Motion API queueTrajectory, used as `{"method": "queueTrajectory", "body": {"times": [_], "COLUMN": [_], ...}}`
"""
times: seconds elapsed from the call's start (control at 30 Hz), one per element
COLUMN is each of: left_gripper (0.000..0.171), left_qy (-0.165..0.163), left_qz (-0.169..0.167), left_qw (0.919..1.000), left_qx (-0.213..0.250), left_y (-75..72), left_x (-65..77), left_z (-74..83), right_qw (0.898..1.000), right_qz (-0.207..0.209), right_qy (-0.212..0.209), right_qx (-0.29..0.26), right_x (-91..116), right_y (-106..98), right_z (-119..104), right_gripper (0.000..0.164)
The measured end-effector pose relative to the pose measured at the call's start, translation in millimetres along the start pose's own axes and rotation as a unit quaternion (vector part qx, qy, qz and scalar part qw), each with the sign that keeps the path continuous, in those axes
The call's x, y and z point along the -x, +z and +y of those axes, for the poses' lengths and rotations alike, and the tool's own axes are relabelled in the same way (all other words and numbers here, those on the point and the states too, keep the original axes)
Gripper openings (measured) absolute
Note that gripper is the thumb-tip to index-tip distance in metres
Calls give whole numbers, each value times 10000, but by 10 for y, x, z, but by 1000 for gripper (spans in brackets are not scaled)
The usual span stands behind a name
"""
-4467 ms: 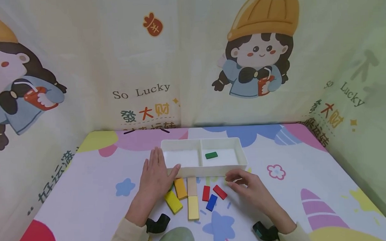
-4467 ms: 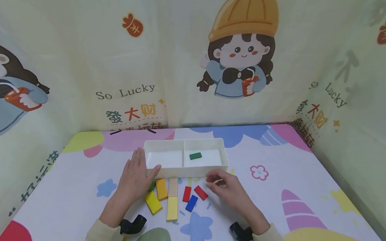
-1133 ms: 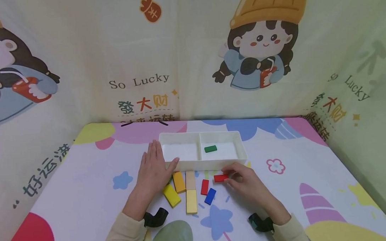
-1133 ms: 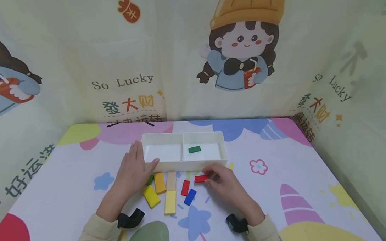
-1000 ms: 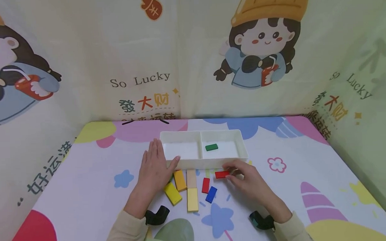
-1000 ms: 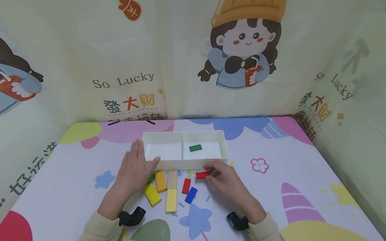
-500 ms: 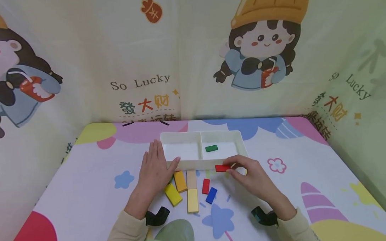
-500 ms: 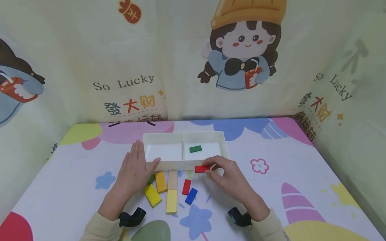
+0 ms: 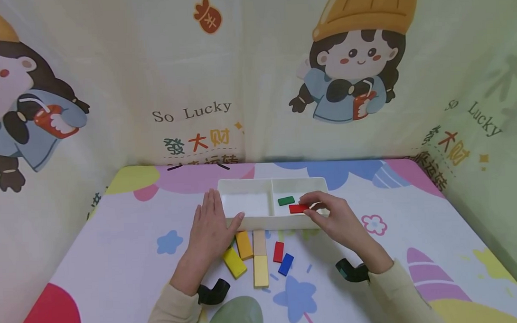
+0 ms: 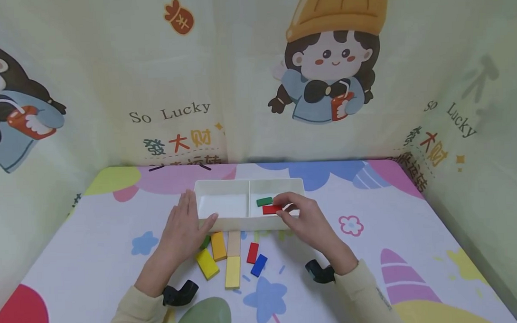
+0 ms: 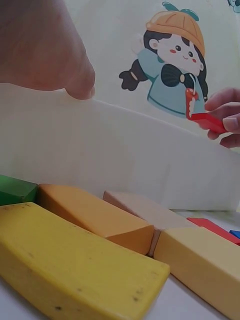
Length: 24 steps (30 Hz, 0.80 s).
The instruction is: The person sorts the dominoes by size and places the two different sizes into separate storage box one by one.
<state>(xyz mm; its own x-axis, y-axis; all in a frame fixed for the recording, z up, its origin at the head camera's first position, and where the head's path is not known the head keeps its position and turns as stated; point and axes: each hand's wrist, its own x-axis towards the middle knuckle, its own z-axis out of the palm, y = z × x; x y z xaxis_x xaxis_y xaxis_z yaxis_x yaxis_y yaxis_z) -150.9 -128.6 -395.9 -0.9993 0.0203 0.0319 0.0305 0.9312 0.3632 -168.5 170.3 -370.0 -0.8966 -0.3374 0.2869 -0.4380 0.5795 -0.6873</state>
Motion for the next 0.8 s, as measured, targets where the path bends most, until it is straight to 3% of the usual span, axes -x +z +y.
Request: {"method": "queueTrajectory", "body": {"times": [0.8], "left_gripper": [97], "left_qy": [-7], "left_qz": [42], "left_qw": [10000], "left_qx": [48], "left_y": [5], "left_x": [17], "left_z": [-10], "right_qw": [9984], "right_qz": [-525], "right_qy": [146], "right_qx": [143], "right_x": [-344], "right_y": [127], "right_z": [118], "right_gripper": [24]}}
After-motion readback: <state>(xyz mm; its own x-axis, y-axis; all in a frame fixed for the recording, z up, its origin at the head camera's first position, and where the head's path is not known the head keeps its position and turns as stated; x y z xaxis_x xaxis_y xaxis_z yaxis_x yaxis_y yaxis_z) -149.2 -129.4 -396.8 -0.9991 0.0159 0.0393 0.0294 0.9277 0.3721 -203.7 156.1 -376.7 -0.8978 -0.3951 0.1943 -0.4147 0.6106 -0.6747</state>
